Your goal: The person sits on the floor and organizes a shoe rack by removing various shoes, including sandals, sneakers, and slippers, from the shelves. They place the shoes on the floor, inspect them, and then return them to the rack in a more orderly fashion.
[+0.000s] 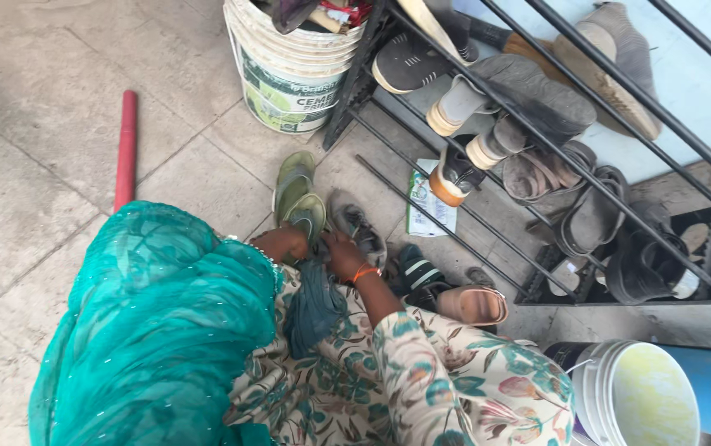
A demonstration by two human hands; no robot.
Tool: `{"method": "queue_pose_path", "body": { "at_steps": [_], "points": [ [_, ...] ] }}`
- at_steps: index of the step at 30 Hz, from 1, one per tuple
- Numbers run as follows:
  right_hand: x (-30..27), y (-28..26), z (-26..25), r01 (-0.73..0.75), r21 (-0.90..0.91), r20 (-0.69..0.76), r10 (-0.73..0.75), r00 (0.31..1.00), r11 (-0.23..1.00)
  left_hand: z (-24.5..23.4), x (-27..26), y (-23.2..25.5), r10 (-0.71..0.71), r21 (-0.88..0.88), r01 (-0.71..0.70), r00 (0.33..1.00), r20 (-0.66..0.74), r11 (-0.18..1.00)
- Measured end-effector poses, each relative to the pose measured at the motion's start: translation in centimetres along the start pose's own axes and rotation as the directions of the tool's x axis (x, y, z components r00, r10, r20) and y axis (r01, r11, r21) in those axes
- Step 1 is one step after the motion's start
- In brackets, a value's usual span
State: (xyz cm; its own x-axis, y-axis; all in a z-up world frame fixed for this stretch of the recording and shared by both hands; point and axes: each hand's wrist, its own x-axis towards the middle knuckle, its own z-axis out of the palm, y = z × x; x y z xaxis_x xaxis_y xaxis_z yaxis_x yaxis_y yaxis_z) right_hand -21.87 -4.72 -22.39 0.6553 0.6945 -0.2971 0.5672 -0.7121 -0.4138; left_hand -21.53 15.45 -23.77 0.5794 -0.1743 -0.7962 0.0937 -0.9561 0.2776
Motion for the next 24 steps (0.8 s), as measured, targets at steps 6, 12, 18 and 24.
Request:
{"method": "queue_pose_path", "body": {
  "at_steps": [6,12,18,24],
  "points": [
    [-3.2,2.6,-0.7,-0.026,0.180,-0.145,0.053,0.988,0.983,-1.4,0.2,4.0,-0.093,0.023,0.092,0.995,0.025,0.995],
    [-7.2,3.8,2.0,-0.105,0.160,0.132,0.084,0.988,0.982,0.0,1.1,5.0,0.003,-0.193,-0.075,0.937,-0.350,0.978],
    [-7.7,7.0,3.5,0.165,0.118,0.123,-0.179,0.976,0.979,-1.2,-3.3,4.0,-0.021,0.023,0.028,0.965,-0.262,0.999],
    [-1.2,11.1,-8.0,0.066,0.404,-0.301,0.064,0.952,0.913,-12.2,-8.1,6.7,0.212,0.107,-0.182,0.854,-0.475,0.977]
  ]
}}
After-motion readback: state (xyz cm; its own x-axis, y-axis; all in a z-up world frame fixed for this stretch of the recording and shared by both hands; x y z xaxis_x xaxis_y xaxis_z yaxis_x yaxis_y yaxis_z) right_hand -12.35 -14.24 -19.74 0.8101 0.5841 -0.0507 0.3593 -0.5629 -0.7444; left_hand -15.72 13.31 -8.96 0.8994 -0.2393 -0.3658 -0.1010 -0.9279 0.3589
